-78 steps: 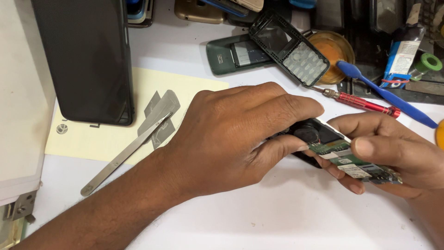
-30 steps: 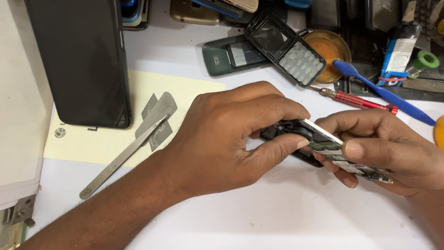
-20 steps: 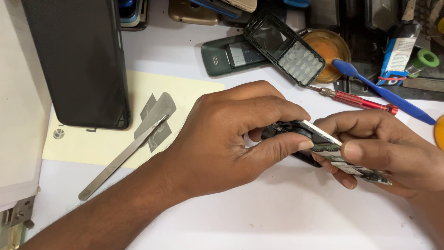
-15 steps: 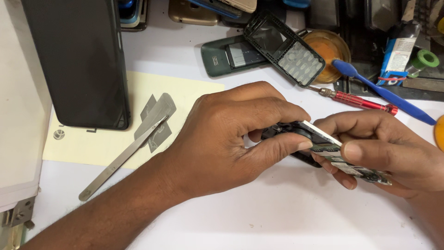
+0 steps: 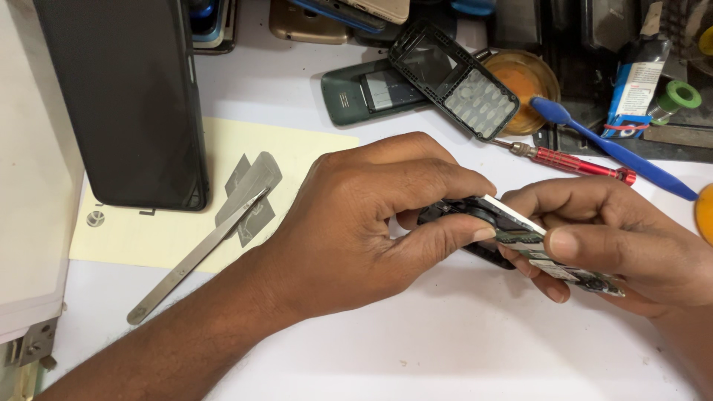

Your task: The person repairs a feature phone on a cluttered workbench. They handle the disassembled phone, apply adhesive from a tube onto the board and housing, press components together, reassemble the keypad and screen into the housing, tighten screws with a screwdriver, and brush the interior with a blue brush.

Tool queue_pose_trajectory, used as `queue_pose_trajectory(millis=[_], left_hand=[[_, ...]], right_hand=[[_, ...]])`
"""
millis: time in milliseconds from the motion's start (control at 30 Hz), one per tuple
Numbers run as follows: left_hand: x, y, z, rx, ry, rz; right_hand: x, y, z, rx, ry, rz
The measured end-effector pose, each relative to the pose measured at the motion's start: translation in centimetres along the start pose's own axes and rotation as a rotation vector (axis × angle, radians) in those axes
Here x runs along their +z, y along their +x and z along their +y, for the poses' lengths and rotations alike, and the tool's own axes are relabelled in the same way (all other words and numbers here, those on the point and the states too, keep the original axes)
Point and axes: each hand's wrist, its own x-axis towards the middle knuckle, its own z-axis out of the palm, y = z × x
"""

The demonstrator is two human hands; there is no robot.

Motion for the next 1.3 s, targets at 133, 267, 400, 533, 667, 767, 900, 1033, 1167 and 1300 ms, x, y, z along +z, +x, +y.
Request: queue_pose_trajectory(millis=[133,267,400,533,667,767,900,1033,1167,1300], left_hand=[[0.15,-0.15,-0.09,0.071,-0.01,0.043],[0.32,-0.03,-0.03,0.044,-0.087,0.049],[0.46,0.03,-0.01,-0.058,-0.164,0.034],[0.55,-0.05,-0.17,0.024,-0.153,0.041],[0.59,-0.17,-0.26,0.007,-0.151,0.046],[0.76,-0.05,-0.19,-0.016,-0.17,0.056],[0.39,0.0,-0.19,-0.007,-0.212,0.017],[0.54,-0.11,-0.36,0.003,-0.213,0.022],[0.75,-0.25,-0.47,-0.019,-0.253,0.032],[0.68,-0.13,-0.42,-0.035,-0.247,0.023]], right_hand=[[0.28,-0.03,-0.23,-0.017,0.009,-0.008],[0.41,-0.1,-0.23,-0.023,-0.002,-0.008],[0.31,-0.11,-0.08,0.004,-0.011,0.02],[0.31,-0.08,0.04,0.011,0.04,0.027],[0.46,0.03,-0.09,-0.032,0.018,-0.003],[0.57,0.1,-0.17,-0.044,0.057,-0.023],[0.25,-0.05,-0.42,0.028,0.156,-0.032],[0.09,-0.13,-0.13,0.037,0.137,-0.015],[-0.05,-0.13,-0.02,0.032,0.129,-0.026],[0.1,0.03,-0.1,0.042,0.148,-0.011]])
